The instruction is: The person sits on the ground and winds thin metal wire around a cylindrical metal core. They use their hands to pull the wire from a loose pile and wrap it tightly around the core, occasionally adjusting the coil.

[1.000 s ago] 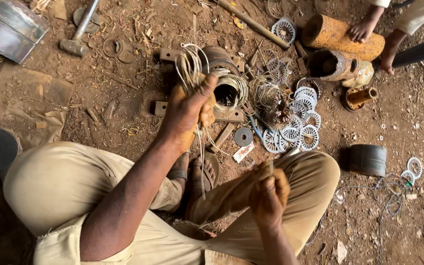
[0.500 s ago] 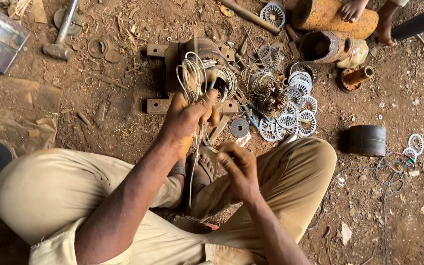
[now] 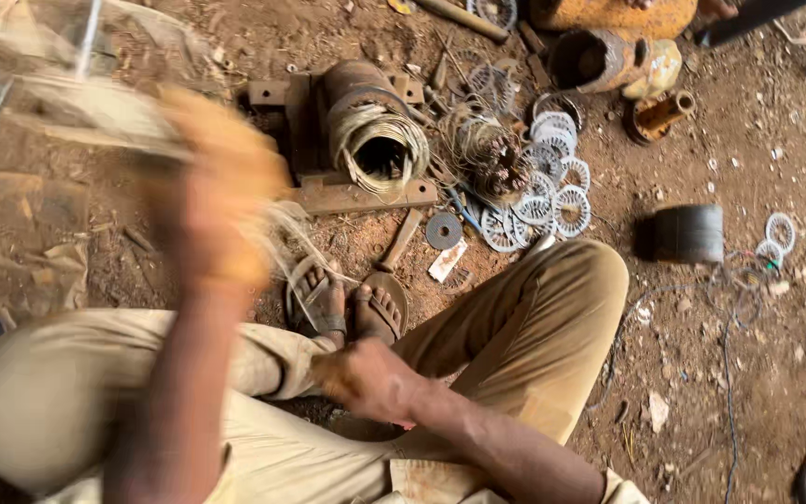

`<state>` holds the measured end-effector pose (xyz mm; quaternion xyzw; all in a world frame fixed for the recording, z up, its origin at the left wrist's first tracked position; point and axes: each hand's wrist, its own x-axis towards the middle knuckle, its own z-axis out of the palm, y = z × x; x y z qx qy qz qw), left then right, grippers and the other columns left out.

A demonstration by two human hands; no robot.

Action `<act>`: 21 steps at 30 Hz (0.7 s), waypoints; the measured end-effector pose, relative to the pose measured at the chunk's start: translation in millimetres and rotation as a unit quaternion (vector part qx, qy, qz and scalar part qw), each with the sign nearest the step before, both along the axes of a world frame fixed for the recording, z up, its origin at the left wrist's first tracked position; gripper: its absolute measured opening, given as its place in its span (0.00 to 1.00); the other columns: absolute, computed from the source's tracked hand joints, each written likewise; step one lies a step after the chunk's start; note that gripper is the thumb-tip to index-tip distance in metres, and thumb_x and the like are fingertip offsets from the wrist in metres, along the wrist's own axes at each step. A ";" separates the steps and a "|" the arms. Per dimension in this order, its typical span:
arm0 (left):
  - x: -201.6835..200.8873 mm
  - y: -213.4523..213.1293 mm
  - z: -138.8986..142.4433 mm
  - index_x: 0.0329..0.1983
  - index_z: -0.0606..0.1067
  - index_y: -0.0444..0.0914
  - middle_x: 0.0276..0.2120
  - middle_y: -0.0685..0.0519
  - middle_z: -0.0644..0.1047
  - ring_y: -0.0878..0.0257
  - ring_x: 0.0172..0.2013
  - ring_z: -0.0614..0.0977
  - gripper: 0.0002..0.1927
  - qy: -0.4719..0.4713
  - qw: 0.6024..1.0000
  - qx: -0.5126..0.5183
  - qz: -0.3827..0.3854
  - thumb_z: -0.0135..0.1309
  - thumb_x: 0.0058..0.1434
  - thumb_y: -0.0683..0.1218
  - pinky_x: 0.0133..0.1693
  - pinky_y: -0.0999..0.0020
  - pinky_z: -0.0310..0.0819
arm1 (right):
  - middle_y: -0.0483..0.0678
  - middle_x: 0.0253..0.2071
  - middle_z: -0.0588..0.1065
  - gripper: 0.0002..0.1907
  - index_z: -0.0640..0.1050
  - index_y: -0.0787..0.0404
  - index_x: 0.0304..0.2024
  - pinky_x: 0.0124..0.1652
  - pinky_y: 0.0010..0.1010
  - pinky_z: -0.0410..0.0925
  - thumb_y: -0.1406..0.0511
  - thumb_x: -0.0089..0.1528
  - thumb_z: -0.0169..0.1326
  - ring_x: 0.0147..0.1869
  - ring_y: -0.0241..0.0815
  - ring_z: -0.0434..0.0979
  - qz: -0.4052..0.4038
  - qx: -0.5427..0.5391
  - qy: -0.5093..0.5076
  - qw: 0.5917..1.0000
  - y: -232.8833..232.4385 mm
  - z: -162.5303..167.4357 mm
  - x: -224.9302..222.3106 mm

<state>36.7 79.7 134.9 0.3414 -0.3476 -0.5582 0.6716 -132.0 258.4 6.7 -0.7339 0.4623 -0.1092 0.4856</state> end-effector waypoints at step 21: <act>-18.4 -6.4 -9.6 0.38 0.69 0.41 0.22 0.62 0.65 0.72 0.20 0.63 0.14 -0.063 0.990 -0.026 -0.123 0.59 0.72 0.52 0.22 0.73 0.57 | 0.44 0.31 0.77 0.06 0.72 0.58 0.37 0.50 0.36 0.66 0.64 0.69 0.51 0.44 0.41 0.78 -0.517 0.195 -0.613 0.564 -161.9 -29.9 -47.9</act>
